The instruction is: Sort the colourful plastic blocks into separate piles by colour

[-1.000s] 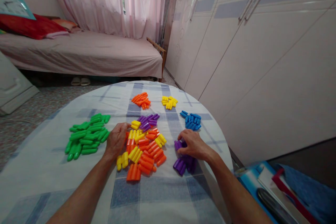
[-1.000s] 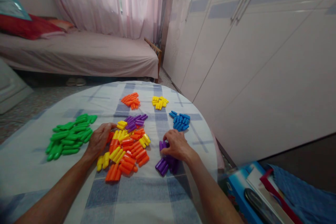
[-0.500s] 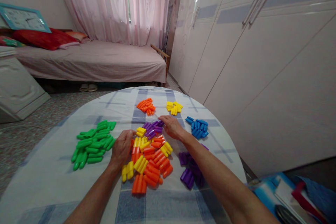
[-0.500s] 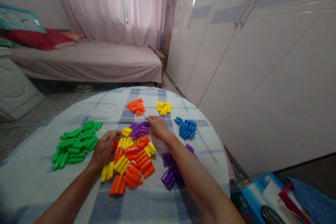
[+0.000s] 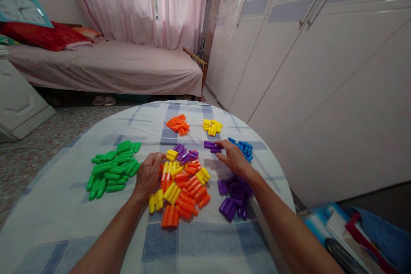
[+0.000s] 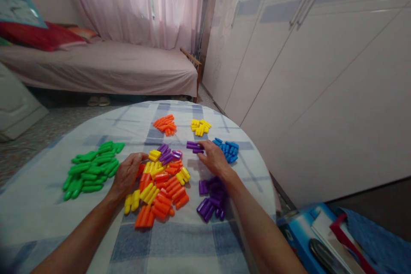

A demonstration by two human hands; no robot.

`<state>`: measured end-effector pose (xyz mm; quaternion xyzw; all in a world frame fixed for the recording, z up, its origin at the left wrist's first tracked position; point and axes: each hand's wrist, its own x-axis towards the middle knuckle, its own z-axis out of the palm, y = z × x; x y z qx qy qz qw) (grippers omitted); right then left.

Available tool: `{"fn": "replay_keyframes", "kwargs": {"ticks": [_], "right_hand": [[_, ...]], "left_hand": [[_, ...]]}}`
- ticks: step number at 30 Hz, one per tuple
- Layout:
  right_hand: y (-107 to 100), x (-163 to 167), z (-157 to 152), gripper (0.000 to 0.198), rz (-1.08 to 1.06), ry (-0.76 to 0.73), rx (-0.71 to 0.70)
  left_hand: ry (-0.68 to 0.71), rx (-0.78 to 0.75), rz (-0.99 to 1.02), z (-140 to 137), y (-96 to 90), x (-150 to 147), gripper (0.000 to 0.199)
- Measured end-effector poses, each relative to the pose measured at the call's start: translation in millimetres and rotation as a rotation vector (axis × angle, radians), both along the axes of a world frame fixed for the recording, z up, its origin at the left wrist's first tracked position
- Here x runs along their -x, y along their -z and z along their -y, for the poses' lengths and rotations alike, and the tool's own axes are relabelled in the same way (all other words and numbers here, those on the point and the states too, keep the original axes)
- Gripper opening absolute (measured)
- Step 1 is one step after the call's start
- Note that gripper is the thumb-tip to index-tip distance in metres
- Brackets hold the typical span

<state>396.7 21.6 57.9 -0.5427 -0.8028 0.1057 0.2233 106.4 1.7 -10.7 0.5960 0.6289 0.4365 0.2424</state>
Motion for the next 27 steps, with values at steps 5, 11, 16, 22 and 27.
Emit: {"fn": "replay_keyframes", "kwargs": {"ticks": [5, 11, 16, 22, 27], "right_hand": [[-2.2, -69.3, 67.4, 0.038, -0.156, 0.236, 0.043], [30.6, -115.2, 111.4, 0.041, -0.374, 0.472, 0.192], [42.3, -118.3, 116.1, 0.041, -0.401, 0.47, 0.237], [34.5, -121.4, 61.7, 0.072, -0.218, 0.504, 0.149], [25.0, -110.7, 11.4, 0.095, 0.131, 0.517, 0.261]], "left_hand": [[0.0, -0.004, 0.001, -2.3, 4.0, 1.9, 0.048], [-0.017, 0.017, -0.006, -3.3, 5.5, 3.1, 0.048], [-0.005, 0.012, -0.006, -2.9, 4.9, 3.9, 0.047], [0.0, 0.034, 0.008, -3.7, 7.2, 4.9, 0.049], [0.009, 0.025, 0.021, -2.8, 7.1, 4.8, 0.049]]}}
